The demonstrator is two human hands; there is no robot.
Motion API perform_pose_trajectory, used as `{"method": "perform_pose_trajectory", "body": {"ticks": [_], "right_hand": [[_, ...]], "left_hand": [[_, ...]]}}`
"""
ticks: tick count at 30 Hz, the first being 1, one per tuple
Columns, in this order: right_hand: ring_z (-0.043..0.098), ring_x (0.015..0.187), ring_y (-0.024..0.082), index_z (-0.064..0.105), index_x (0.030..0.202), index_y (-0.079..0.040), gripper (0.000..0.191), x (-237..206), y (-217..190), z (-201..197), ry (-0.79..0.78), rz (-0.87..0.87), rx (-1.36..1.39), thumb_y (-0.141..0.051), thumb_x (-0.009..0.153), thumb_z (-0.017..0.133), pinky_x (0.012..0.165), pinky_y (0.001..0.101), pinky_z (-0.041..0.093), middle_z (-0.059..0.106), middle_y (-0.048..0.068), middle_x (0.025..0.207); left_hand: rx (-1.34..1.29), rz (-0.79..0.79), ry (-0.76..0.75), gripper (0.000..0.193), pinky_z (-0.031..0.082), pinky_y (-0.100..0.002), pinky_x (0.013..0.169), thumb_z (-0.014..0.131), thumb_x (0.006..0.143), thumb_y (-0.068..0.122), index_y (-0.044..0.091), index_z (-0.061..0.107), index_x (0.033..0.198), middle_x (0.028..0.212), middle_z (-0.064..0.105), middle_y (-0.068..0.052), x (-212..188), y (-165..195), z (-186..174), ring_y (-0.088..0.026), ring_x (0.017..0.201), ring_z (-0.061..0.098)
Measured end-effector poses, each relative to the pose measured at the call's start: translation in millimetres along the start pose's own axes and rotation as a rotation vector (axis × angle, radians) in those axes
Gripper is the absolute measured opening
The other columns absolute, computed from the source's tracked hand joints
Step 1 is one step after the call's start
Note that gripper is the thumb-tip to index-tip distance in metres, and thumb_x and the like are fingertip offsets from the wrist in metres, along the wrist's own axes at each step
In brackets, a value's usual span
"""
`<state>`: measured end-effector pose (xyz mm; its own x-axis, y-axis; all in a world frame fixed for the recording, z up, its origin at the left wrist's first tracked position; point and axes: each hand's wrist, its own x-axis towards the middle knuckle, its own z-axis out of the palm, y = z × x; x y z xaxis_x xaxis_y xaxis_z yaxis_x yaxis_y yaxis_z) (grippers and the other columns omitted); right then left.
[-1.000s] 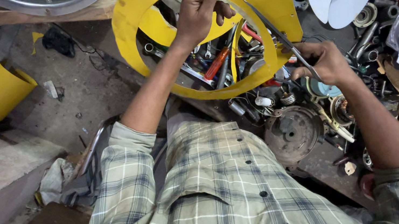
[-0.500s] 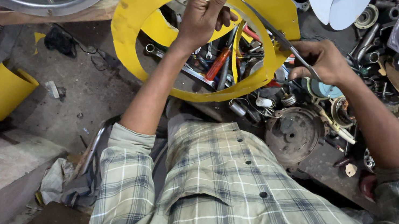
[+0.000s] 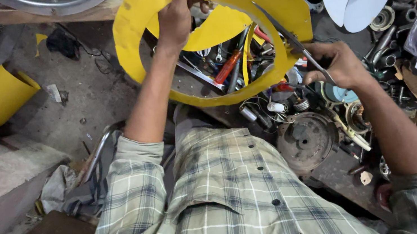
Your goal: The person holds a yellow rubber ring on a cluttered workbench and cuts it open with scissors, then cuts additional rings from the material. They later press and align the cut ends of a ring together with both hands, working the joint along the seam.
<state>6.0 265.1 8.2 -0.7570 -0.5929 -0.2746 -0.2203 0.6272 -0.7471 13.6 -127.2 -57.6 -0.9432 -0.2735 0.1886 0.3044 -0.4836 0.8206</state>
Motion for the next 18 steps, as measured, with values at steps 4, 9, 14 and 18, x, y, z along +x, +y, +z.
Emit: {"method": "perform_pose_trajectory", "body": {"ticks": [4, 9, 14, 18], "right_hand": [[0.069, 0.088, 0.010, 0.068, 0.133, 0.000, 0.087, 0, 5, 3, 0.013, -0.033, -0.038, -0.044, 0.063, 0.092, 0.079, 0.0299, 0.054, 0.076, 0.004, 0.100], [0.058, 0.077, 0.010, 0.070, 0.137, -0.002, 0.087, -2, 5, 5, 0.067, 0.113, -0.021, -0.043, 0.064, 0.093, 0.067, 0.0301, 0.047, 0.070, 0.004, 0.088], [0.060, 0.080, 0.006, 0.068, 0.135, -0.001, 0.088, -2, 2, 2, 0.034, 0.008, 0.044, -0.047, 0.064, 0.092, 0.070, 0.0264, 0.050, 0.073, -0.001, 0.092], [0.061, 0.074, 0.008, 0.069, 0.136, -0.004, 0.089, -3, 1, -3, 0.028, 0.043, -0.030, -0.048, 0.061, 0.090, 0.067, 0.0290, 0.049, 0.073, 0.002, 0.082]], "left_hand": [[0.089, 0.068, 0.059, 0.046, 0.056, -0.030, 0.059, 0.058, 0.107, 0.045, 0.000, 0.069, 0.104, 0.083, 0.069, -0.006, 2, 3, 5, -0.016, 0.065, 0.068], [0.199, 0.049, 0.021, 0.046, 0.055, -0.029, 0.058, 0.054, 0.108, 0.045, 0.002, 0.070, 0.103, 0.081, 0.071, -0.004, 6, 7, 8, -0.014, 0.062, 0.068], [0.251, 0.040, 0.013, 0.044, 0.058, -0.028, 0.056, 0.056, 0.108, 0.042, 0.001, 0.072, 0.106, 0.080, 0.069, -0.003, 15, 0, 7, -0.012, 0.062, 0.070], [0.604, 0.068, -0.133, 0.033, 0.059, -0.024, 0.063, 0.050, 0.114, 0.029, 0.011, 0.064, 0.137, 0.081, 0.072, 0.003, 21, -8, 4, -0.007, 0.066, 0.072]]}}
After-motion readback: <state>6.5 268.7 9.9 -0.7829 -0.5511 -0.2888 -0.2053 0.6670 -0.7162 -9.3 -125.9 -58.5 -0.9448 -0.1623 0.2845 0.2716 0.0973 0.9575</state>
